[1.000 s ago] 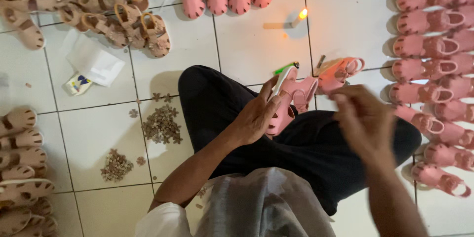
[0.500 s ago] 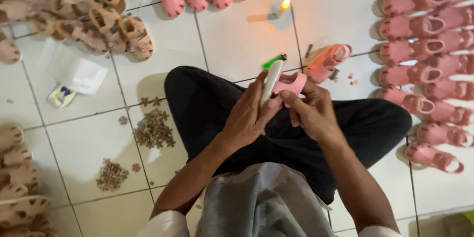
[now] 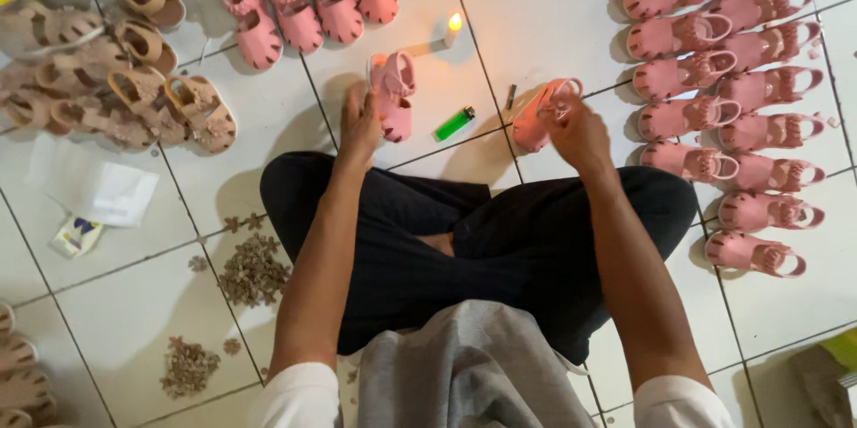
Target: The person sits on the floor and holds pink children's sandals one at a time, passing their edges over the flame of a lit candle and using a lighter to melt and smooth rough edges. They rotate each sandal to treat different areas, then place the finished sandal into rows of completed sandals on the floor.
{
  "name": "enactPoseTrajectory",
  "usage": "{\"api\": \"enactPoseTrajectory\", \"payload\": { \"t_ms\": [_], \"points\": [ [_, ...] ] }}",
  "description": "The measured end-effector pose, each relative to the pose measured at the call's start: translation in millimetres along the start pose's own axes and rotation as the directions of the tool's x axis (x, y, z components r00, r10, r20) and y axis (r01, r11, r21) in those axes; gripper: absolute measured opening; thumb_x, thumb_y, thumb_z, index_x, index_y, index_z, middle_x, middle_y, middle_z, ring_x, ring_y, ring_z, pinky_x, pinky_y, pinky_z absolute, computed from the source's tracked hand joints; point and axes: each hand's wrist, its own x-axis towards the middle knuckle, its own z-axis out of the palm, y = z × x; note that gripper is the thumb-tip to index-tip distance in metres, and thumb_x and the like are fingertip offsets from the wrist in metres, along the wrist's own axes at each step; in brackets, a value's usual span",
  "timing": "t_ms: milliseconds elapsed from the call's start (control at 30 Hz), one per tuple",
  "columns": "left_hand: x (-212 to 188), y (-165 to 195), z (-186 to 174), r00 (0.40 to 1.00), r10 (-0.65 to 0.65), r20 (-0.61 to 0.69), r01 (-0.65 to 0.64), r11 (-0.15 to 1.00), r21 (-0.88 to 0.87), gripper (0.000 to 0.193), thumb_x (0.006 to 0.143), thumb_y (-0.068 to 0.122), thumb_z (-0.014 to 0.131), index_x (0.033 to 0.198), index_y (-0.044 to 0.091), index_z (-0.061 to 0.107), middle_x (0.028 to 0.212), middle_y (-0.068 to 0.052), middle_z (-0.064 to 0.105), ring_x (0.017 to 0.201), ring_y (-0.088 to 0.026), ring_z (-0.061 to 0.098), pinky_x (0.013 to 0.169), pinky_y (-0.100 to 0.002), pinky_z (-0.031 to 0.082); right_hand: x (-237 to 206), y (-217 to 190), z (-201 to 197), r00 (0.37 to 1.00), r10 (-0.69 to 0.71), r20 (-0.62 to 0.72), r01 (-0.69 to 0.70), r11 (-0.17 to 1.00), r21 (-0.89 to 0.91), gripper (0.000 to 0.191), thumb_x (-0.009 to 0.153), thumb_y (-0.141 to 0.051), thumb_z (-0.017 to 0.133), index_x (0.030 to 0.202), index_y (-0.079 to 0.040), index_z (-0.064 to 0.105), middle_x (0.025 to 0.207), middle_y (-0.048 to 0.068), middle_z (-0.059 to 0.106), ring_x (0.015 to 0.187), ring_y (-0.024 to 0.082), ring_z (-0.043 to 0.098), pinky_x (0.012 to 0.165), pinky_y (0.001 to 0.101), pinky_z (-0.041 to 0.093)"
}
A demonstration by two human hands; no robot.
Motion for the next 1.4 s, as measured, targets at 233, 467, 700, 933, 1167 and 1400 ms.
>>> {"api": "enactPoseTrajectory", "payload": {
  "t_ms": [233,467,700,933,1167,1400],
  "points": [
    [-44,17,5,0.854,0.495,0.157,-0.519,0.795,0.314,0.053,0.105,0.037,0.062,0.145,0.004,0.053,0.142,-0.016,0.062,0.126,-0.026,0.060,0.108,-0.036,0.048,3,-13,-19,0.979,-0.137,0.153,0.142,0.990,-0.016,0.031,0.091,-0.035,0.078,0.096,-0.005,0.073,0.080,0.012,0.072,0.073,0.026,0.070,0.069,0.0387,0.053],
    [-114,68,31,0.548,0.174,0.819,0.202,0.922,-0.331,0.084,0.095,0.037,0.080,0.161,0.004,0.040,0.139,-0.011,0.048,0.123,-0.017,0.054,0.108,-0.034,0.045,-28,-91,-79,0.612,-0.333,0.717,-0.184,0.822,0.539,0.014,0.088,-0.017,0.071,0.088,-0.003,0.067,0.073,-0.004,0.061,0.068,0.005,0.053,0.061,0.0238,0.046],
    [-130,103,21,0.463,0.158,0.872,0.117,0.964,-0.237,0.094,0.080,0.018,0.087,0.157,0.006,0.035,0.139,-0.007,0.056,0.126,-0.020,0.057,0.105,-0.034,0.051,-30,-108,-69,0.630,-0.442,0.638,-0.439,0.474,0.763,0.019,0.087,-0.004,0.067,0.106,0.000,0.064,0.096,0.003,0.068,0.085,0.010,0.063,0.075,0.0258,0.051],
    [-114,87,50,0.777,0.307,0.550,0.063,0.831,-0.553,0.082,0.084,0.008,0.085,0.153,-0.005,0.042,0.140,-0.009,0.059,0.126,-0.024,0.060,0.103,-0.035,0.056,-60,-132,-40,0.956,-0.057,0.289,-0.294,-0.181,0.938,0.046,0.106,-0.042,0.046,0.129,-0.003,0.047,0.114,0.010,0.068,0.105,0.022,0.066,0.094,0.0409,0.055],
    [-107,58,112,0.907,0.174,0.382,-0.032,0.936,-0.351,0.071,0.076,0.018,0.085,0.128,0.005,0.038,0.120,-0.015,0.061,0.113,-0.022,0.065,0.091,-0.035,0.058,-69,-134,5,0.982,0.027,0.186,-0.188,0.102,0.977,0.034,0.106,-0.014,0.049,0.139,-0.006,0.048,0.125,0.006,0.064,0.112,0.017,0.061,0.098,0.0356,0.049],
    [-63,50,112,0.879,0.323,0.352,-0.314,0.946,-0.083,0.076,0.095,0.044,0.070,0.151,0.003,0.037,0.151,-0.021,0.047,0.145,-0.031,0.043,0.113,-0.042,0.038,2,-111,-23,1.000,0.030,0.005,-0.016,0.356,0.934,0.041,0.110,-0.021,0.060,0.143,0.001,0.051,0.119,0.009,0.066,0.098,0.014,0.067,0.074,0.0305,0.057]
  ]
}}
